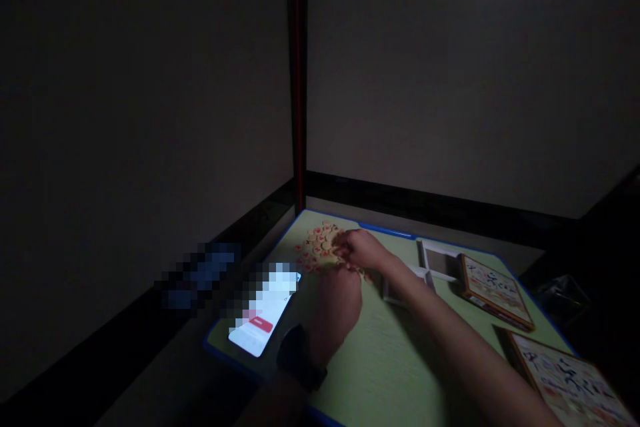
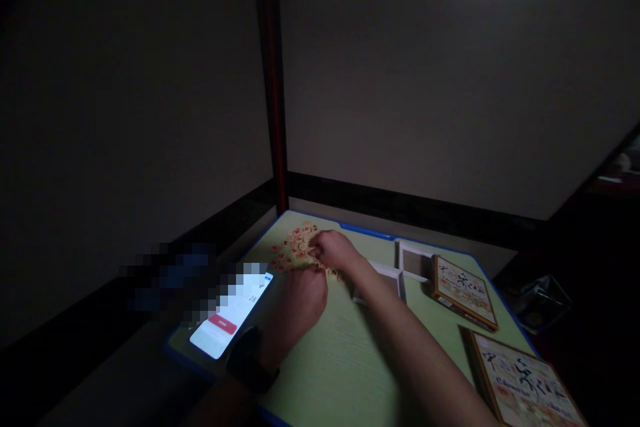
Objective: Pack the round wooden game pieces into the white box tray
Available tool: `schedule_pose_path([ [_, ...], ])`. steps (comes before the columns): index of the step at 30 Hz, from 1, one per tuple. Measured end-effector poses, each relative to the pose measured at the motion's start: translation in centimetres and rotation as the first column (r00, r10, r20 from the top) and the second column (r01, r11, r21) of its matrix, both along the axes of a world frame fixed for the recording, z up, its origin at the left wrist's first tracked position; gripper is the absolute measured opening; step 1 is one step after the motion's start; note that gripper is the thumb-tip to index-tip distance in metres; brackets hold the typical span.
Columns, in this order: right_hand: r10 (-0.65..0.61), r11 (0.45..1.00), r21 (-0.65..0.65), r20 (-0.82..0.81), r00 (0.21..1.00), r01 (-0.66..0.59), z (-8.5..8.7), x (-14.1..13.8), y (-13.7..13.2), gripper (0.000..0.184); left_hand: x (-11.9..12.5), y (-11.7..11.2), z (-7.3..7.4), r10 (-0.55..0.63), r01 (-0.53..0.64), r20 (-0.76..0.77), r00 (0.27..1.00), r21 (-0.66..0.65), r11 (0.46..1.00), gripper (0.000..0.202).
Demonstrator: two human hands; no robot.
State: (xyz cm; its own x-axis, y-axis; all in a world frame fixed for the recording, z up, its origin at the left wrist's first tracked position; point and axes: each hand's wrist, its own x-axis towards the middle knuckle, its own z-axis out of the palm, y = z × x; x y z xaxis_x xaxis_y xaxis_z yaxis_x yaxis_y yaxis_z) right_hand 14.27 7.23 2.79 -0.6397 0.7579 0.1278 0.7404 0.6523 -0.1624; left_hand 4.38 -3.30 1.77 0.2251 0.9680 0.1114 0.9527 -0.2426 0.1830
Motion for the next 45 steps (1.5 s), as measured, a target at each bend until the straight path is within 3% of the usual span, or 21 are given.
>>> schedule_pose_path([
  [3, 0.02, 0.999, 0.04, 0.092, 0.996, -0.023, -0.4, -1.6, -0.7, 0.015, -0.1, -0.6, -1.9, 0.082, -0.082, 0.011, 0.997, 0.103, 0.991, 0.038],
  [7, 0.016, 0.998, 0.052, 0.131, 0.991, -0.023, -0.6, -2.8, -0.6, 0.018, -0.7, -0.5, -2.5, 0.161, -0.167, 0.078, 0.984, 0.089, 0.982, 0.036],
  [12, 0.038, 0.998, 0.047, 0.109, 0.993, -0.043, -0.5, -2.7, -0.4, 0.029, -0.8, -1.1, -2.5, 0.158, -0.16, 0.051, 0.986, 0.033, 0.987, 0.032],
  [18, 0.038, 0.998, 0.044, 0.116, 0.992, -0.044, -0.4, -2.2, -0.3, 0.03, -0.6, -1.6, -3.6, 0.109, -0.108, 0.003, 0.994, 0.182, 0.977, 0.026],
  [23, 0.038, 0.998, -0.051, 0.13, 0.991, -0.032, -0.9, -1.9, 0.1, 0.034, -0.6, -1.5, -4.7, 0.087, -0.086, 0.008, 0.996, 0.253, 0.964, 0.031],
  [26, 0.056, 0.994, -0.099, 0.084, 0.995, -0.048, -1.3, -1.7, 0.6, 0.037, -0.6, -1.6, -4.7, 0.067, -0.068, 0.013, 0.998, 0.239, 0.969, 0.033],
  [32, 0.08, 0.978, -0.178, -0.156, 0.984, -0.108, -1.6, -1.5, 1.3, 0.027, -0.7, -1.9, -3.8, 0.079, -0.085, 0.041, 0.996, 0.158, 0.984, 0.031],
  [40, 0.055, 0.969, -0.228, -0.156, 0.986, -0.09, -1.5, -0.9, 1.5, 0.033, -0.8, -1.9, -3.8, 0.072, -0.078, 0.036, 0.997, 0.204, 0.976, 0.029],
  [45, 0.077, 0.992, -0.093, -0.066, 0.995, -0.083, -1.0, -1.3, 0.4, 0.022, -0.7, -2.1, -3.9, 0.021, -0.044, 0.075, 0.997, 0.314, 0.948, 0.021],
])
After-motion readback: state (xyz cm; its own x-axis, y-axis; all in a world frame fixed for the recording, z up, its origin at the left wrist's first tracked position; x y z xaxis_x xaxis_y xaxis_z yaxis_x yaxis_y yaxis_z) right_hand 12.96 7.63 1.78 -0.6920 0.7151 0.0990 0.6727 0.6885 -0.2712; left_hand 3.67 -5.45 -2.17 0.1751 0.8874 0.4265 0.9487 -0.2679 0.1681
